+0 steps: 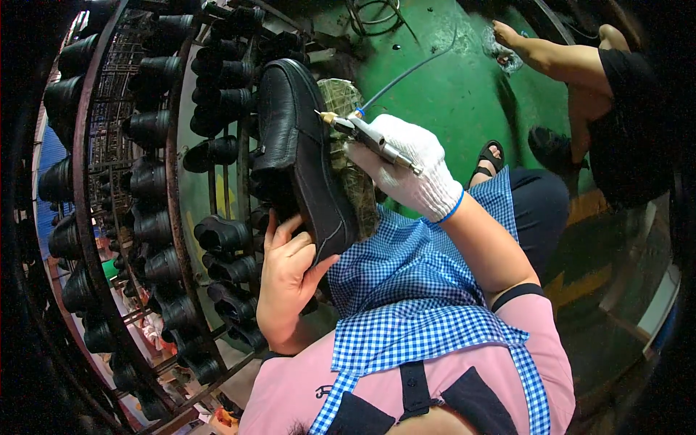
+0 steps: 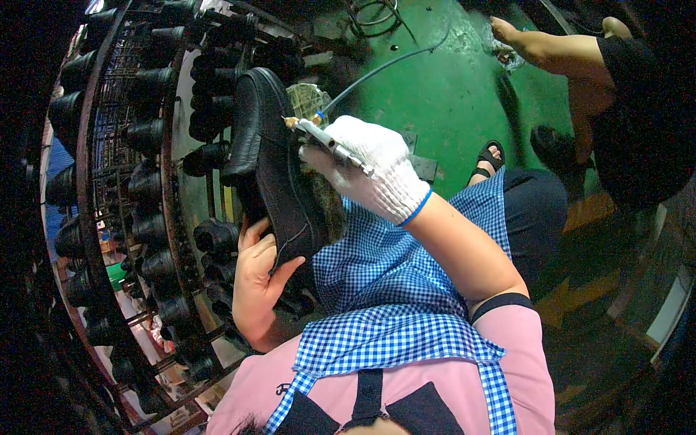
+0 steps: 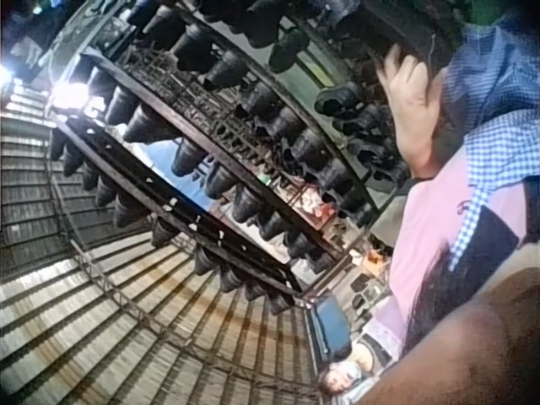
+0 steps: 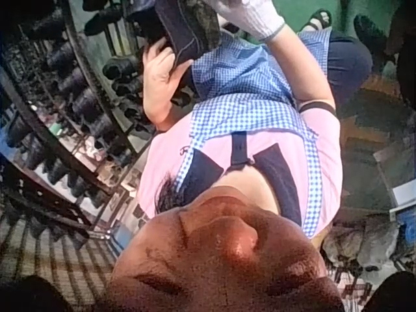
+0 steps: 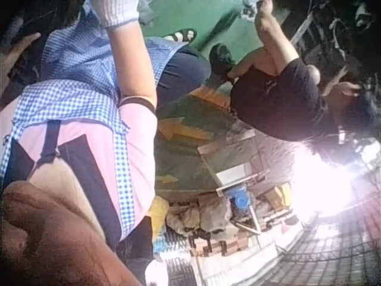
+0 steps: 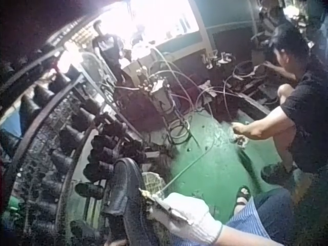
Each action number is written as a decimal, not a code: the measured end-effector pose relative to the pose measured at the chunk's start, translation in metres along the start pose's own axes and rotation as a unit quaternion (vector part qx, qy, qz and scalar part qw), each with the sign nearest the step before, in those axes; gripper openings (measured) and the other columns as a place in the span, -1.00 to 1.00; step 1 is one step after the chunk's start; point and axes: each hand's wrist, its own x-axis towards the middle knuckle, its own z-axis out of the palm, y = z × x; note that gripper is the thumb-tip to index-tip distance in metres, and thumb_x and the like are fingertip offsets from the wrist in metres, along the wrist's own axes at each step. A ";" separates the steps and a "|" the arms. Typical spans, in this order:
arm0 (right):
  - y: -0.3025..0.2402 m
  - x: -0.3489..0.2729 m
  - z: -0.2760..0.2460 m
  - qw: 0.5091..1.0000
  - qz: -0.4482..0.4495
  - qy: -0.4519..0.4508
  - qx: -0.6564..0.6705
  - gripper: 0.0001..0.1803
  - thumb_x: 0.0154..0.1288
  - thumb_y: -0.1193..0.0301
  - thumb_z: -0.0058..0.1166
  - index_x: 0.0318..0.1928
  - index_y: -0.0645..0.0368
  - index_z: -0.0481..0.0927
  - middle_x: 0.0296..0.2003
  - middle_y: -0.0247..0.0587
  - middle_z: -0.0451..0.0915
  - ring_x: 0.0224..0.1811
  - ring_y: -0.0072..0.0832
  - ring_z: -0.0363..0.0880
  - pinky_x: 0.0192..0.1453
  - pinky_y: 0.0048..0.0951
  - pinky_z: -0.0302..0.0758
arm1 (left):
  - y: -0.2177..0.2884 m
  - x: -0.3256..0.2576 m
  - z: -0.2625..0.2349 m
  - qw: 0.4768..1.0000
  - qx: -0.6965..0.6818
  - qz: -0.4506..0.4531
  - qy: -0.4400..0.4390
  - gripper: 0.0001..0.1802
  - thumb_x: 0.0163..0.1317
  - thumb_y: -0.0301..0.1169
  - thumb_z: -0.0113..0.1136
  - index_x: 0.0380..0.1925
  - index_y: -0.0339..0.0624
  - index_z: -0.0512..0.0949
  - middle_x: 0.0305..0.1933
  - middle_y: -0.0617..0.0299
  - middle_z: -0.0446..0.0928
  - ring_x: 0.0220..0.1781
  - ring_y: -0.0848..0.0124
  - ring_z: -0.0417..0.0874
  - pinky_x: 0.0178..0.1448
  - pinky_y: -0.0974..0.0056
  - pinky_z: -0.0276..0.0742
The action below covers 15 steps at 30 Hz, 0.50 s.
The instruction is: Applying a spray or cleaning solution to black shoes on a manufacturing line.
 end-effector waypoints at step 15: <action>-0.011 -0.050 -0.010 0.993 -0.001 0.048 0.106 -0.73 0.21 0.47 0.34 -0.11 0.27 0.60 -0.38 -0.12 0.53 -0.38 -0.31 0.59 -0.30 -0.34 0.52 | -0.002 0.002 -0.003 1.000 -0.006 0.009 -0.003 -0.78 0.07 -0.34 0.42 -0.32 -0.22 0.67 -0.13 0.18 0.69 0.18 0.03 0.54 0.50 -0.23 0.06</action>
